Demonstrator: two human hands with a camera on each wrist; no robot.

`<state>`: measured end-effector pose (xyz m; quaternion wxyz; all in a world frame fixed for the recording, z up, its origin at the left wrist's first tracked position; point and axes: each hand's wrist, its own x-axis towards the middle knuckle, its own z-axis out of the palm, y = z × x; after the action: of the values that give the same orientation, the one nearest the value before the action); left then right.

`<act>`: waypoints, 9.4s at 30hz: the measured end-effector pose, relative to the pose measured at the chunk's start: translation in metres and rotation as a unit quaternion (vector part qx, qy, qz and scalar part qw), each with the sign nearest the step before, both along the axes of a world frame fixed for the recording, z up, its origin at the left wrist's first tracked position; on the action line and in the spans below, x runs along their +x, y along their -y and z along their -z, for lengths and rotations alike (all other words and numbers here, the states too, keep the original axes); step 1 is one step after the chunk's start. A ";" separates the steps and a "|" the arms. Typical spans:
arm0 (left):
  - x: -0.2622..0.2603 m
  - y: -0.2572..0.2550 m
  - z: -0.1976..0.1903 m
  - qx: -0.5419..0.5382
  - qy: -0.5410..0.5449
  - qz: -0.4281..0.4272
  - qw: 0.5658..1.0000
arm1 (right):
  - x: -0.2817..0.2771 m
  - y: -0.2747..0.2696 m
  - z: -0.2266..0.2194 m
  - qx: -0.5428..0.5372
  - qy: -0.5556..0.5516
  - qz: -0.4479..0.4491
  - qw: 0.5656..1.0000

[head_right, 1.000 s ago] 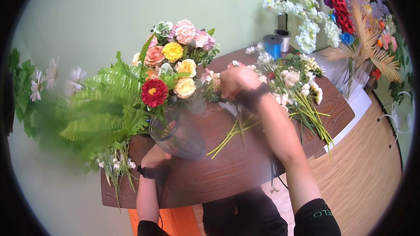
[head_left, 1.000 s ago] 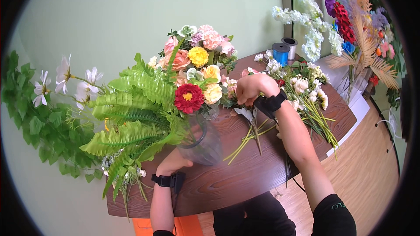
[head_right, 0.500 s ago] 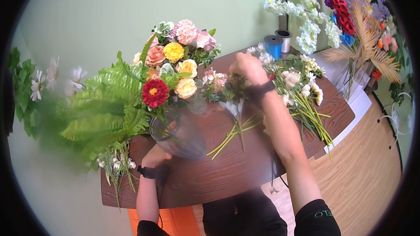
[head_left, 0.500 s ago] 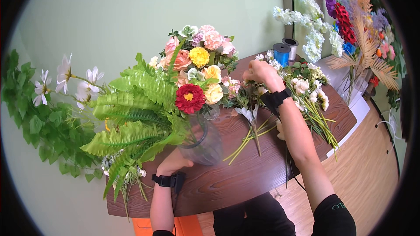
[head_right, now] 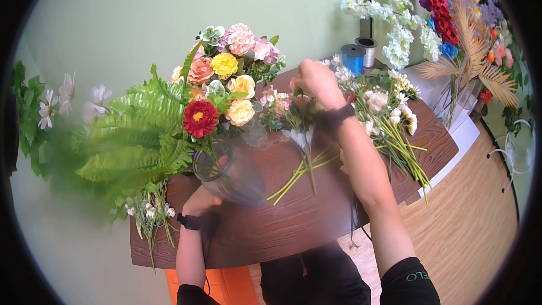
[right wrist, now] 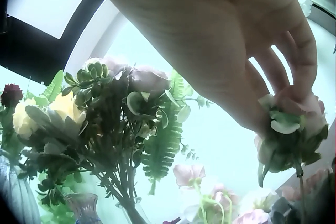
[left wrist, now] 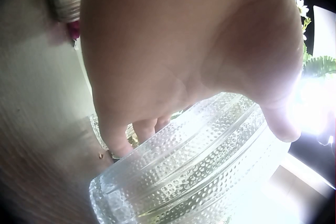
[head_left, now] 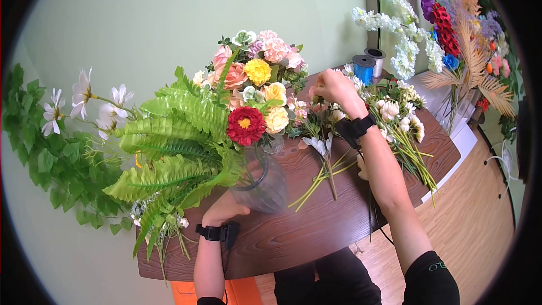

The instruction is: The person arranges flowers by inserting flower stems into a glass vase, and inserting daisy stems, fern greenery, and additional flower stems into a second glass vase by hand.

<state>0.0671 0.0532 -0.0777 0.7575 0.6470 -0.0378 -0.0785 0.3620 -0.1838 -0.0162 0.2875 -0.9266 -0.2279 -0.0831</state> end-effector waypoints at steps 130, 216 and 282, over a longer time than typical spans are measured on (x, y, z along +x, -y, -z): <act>0.004 -0.028 0.060 0.167 0.060 -0.046 0.983 | -0.036 -0.055 0.050 -0.153 0.112 -0.086 0.978; 0.006 -0.029 0.062 0.237 0.085 -0.070 0.965 | -0.021 -0.032 0.028 -0.067 0.061 -0.083 0.992; 0.042 -0.059 0.152 0.316 0.282 -0.085 0.902 | -0.119 0.024 0.041 0.344 -0.293 -0.113 0.885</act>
<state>0.1094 0.1124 -0.2297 0.4751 0.8480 -0.1684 0.1639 0.2431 -0.2076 -0.0572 0.6493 -0.7195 -0.1937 0.1524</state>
